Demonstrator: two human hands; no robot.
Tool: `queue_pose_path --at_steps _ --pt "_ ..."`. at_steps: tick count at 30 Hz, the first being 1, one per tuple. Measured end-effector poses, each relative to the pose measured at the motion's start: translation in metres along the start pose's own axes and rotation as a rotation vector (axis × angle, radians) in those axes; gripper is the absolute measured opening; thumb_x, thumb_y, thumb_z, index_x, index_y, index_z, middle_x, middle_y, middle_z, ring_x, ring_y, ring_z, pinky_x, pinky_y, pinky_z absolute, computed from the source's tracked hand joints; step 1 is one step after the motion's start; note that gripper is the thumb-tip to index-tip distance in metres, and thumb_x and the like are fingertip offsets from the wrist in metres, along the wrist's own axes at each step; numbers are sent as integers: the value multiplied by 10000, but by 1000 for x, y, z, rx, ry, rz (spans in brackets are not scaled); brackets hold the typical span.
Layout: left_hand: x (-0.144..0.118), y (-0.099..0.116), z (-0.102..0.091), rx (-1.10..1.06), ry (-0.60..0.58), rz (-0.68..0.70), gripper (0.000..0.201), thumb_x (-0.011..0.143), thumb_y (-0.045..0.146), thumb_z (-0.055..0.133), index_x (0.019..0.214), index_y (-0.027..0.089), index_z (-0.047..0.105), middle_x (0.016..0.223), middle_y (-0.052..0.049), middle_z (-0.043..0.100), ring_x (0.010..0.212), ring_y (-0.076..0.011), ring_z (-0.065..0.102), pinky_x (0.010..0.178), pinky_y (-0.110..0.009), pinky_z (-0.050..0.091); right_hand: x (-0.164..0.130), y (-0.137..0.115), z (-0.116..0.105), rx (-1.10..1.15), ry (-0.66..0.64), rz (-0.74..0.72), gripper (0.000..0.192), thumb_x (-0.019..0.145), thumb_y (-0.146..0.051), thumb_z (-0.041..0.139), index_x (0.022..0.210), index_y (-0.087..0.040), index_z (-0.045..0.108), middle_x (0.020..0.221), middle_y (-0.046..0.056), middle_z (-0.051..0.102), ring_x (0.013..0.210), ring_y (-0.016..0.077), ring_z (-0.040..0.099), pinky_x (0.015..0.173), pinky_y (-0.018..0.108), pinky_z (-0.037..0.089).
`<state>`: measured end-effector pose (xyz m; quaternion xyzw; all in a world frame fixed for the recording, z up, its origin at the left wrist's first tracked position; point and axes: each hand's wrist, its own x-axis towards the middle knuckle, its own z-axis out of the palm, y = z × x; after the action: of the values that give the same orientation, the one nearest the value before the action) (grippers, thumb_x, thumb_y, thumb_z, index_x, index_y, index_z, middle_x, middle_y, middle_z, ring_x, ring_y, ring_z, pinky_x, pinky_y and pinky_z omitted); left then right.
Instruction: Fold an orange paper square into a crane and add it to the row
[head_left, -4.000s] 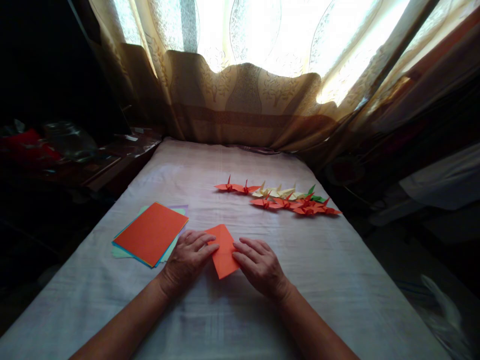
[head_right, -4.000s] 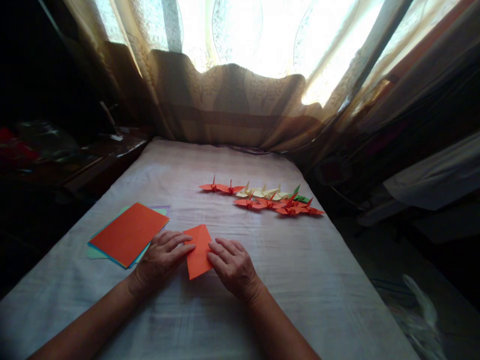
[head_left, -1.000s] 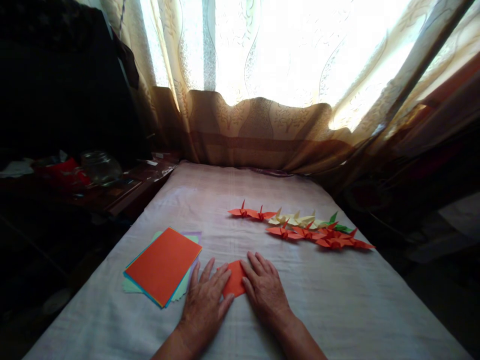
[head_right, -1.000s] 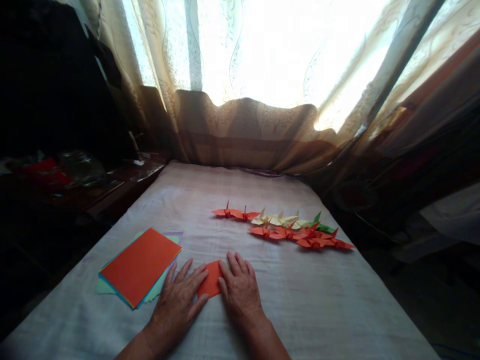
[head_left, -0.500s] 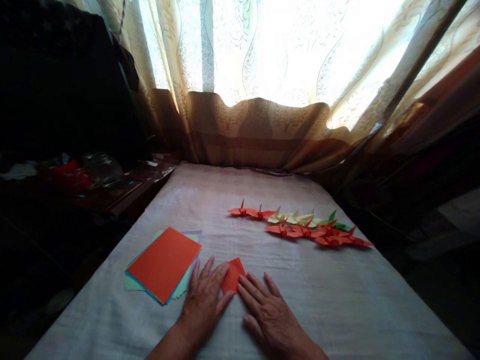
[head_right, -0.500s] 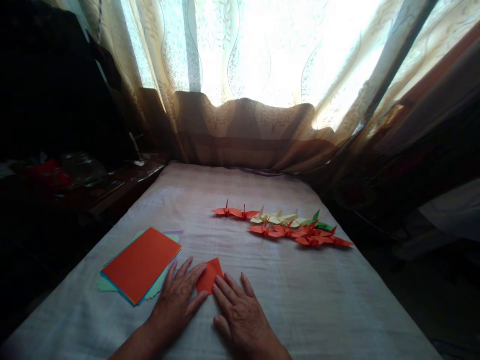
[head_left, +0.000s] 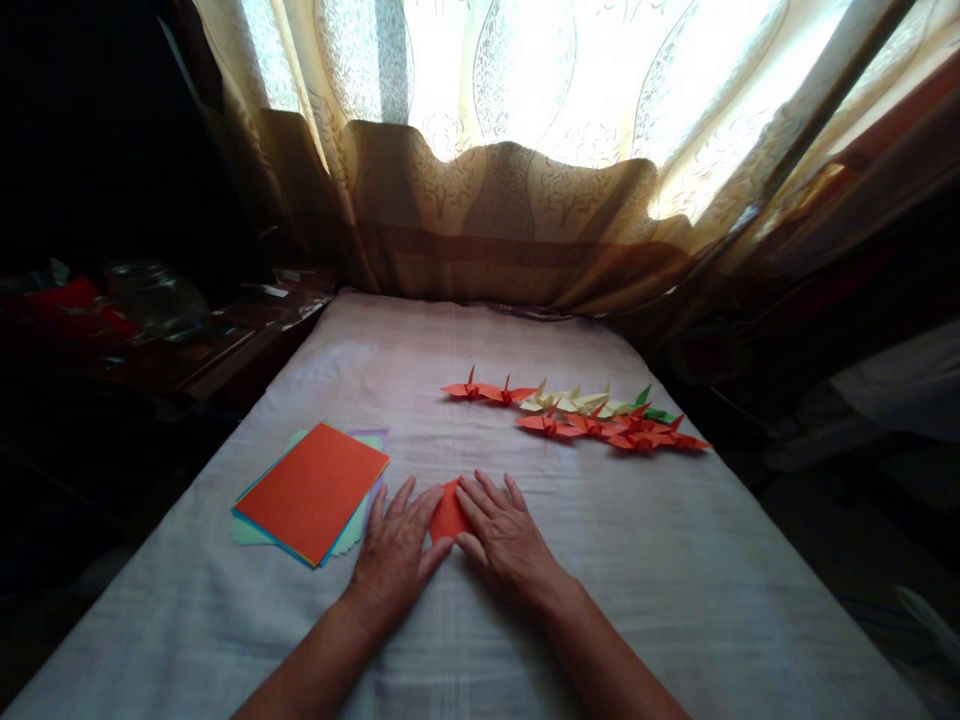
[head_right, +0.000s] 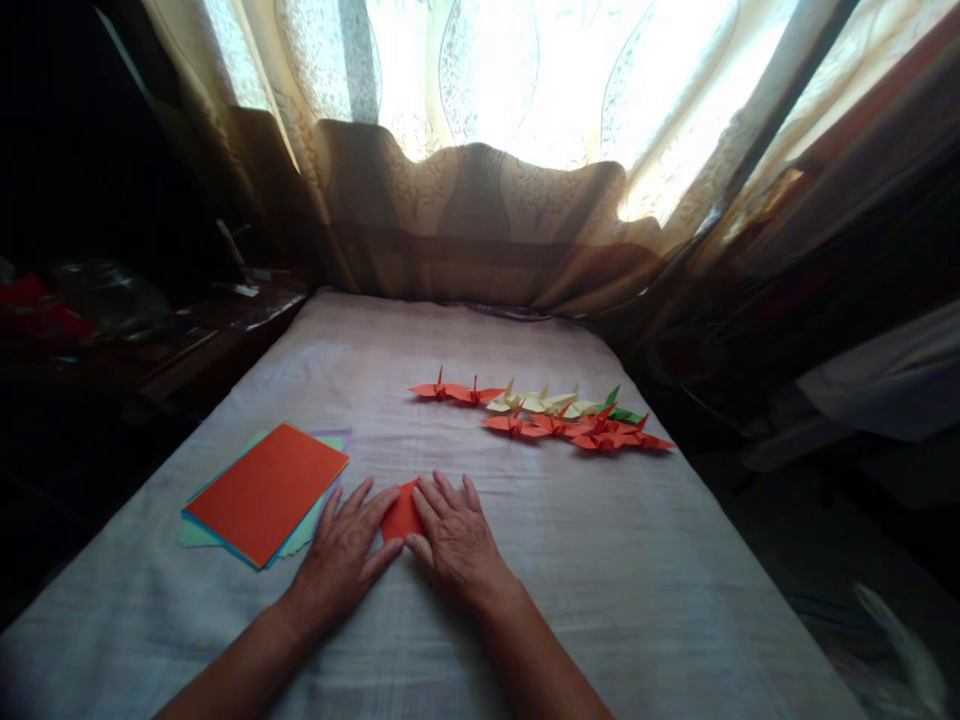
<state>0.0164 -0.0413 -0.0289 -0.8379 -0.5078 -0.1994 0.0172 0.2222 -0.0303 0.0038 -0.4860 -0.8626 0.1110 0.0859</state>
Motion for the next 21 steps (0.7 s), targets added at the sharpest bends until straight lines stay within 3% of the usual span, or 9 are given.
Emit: queue_pose_path --at_steps 7,17,21 --pt "1 2 0 13 25 -12 504 948 397 524 1405 193 468 1343 -100 622 1332 -307 484 1157 -543 265 15 2 7 -7 -20 33 589 990 -473 436 1506 -203 345 1562 87 320 1468 265 254 1196 554 160" --pt "1 2 -5 -3 -24 -18 524 935 376 544 1411 179 450 1365 -96 606 1358 -317 447 1157 -567 249 -52 7 1 8 -150 -22 681 936 -415 548 1535 -238 277 1578 63 270 1468 304 242 1186 597 167" --pt "2 1 -5 2 -24 -17 523 931 373 543 1410 182 451 1358 -96 611 1352 -319 455 1155 -569 256 -58 5 0 1 -111 -11 667 927 -390 562 1523 -227 311 1566 82 305 1465 312 249 1173 611 195"
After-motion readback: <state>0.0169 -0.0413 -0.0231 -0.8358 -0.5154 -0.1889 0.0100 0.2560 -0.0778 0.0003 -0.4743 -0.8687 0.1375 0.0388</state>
